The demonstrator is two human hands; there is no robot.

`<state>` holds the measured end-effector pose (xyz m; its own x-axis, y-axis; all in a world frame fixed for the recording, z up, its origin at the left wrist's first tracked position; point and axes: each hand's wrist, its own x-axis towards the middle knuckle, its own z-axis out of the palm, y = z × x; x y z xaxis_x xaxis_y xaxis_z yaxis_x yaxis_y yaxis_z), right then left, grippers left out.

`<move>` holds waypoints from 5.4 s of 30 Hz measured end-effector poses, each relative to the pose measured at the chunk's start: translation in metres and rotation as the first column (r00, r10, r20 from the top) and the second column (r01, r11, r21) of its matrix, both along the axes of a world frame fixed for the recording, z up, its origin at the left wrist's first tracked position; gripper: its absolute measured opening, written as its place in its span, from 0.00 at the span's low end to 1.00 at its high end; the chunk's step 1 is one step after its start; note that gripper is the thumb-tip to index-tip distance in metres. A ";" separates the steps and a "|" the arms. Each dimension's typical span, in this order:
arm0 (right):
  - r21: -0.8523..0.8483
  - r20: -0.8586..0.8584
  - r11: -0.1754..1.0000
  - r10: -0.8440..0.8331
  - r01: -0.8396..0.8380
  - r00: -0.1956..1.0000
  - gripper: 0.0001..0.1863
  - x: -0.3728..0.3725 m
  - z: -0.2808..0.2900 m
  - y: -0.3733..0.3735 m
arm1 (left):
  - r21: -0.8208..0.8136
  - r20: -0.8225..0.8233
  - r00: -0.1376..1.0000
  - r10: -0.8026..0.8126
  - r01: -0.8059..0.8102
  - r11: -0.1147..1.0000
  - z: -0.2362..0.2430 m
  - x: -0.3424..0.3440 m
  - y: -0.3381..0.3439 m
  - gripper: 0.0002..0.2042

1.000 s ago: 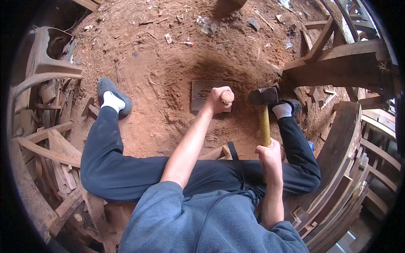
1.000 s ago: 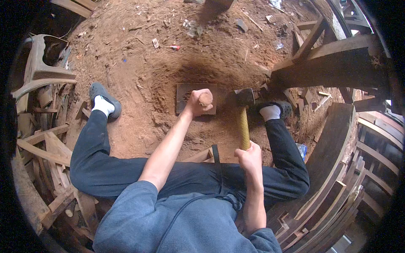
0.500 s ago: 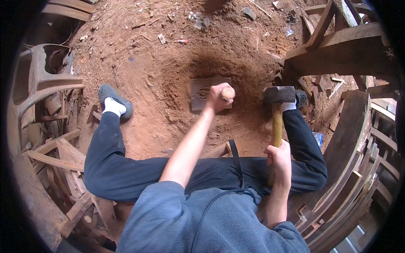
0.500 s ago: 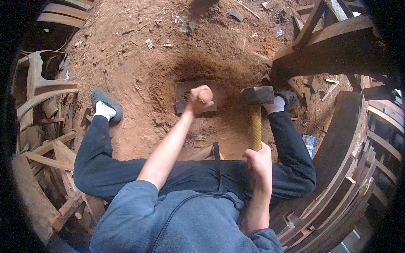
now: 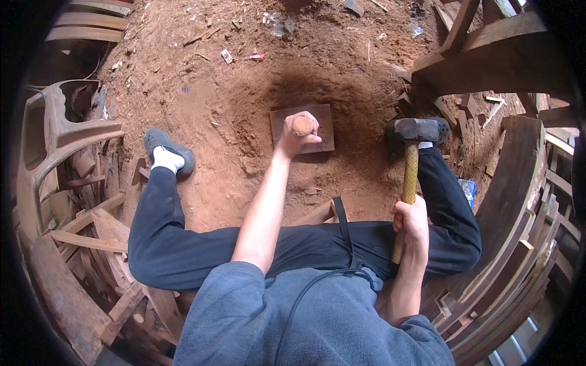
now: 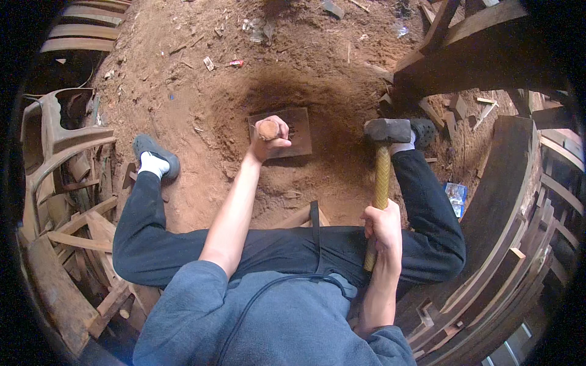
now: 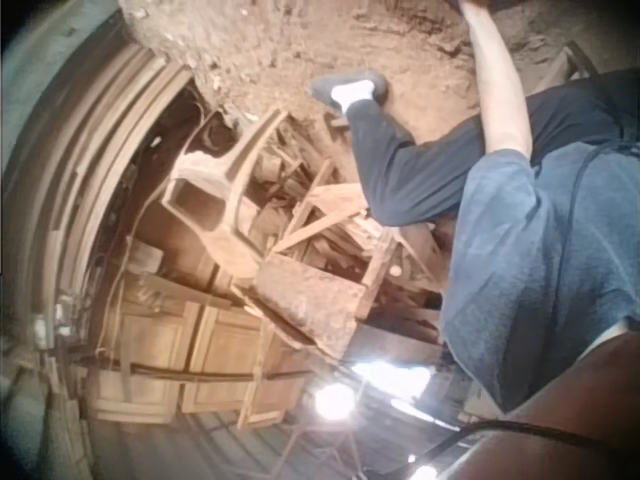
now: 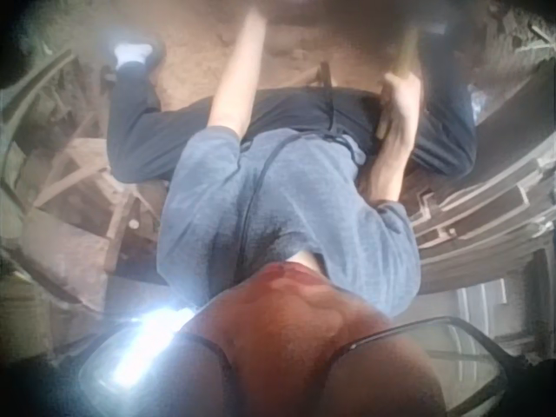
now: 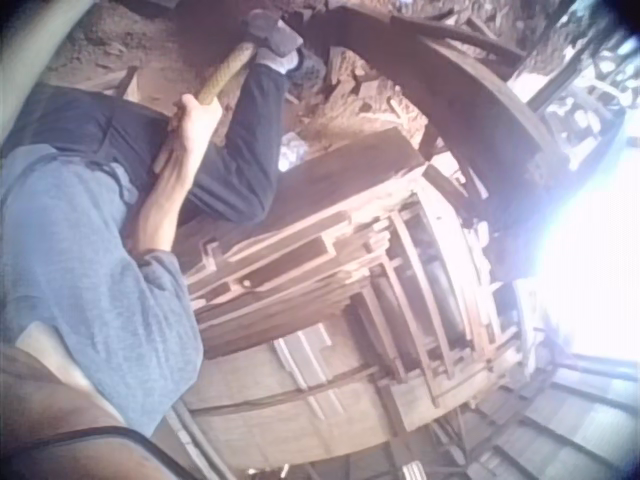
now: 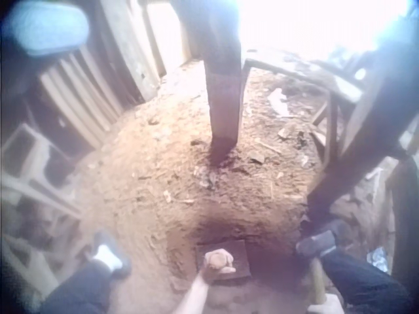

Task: The person sits on the ground and repeatedly strikes a small wooden block with a hammer, chipping away material to shape the block. The person occasionally pauses to reposition the block and clear debris before resuming hammering.

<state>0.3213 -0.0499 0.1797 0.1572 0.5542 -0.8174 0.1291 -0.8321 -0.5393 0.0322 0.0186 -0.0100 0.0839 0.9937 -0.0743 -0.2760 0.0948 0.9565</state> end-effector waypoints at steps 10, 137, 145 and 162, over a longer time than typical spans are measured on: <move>0.002 -0.002 1.000 0.029 -0.029 1.000 0.07 -0.003 -0.002 -0.001 | 0.151 -0.464 0.873 0.147 -0.086 0.985 0.014 0.050 -0.002 0.10; 0.027 -0.014 0.987 0.158 -0.158 0.987 0.07 0.003 -0.022 -0.015 | 0.074 0.004 0.903 0.430 -0.430 0.900 0.021 -0.006 0.011 0.16; 0.024 -0.009 0.988 0.150 -0.150 0.989 0.06 0.002 -0.027 -0.015 | 0.074 -0.117 0.930 0.347 -0.340 0.937 0.017 -0.007 0.013 0.15; 0.206 0.469 0.744 0.495 -0.635 0.732 0.14 -0.092 -0.010 -0.006 | 0.199 -0.429 0.879 0.210 -0.135 0.971 0.019 0.016 0.008 0.13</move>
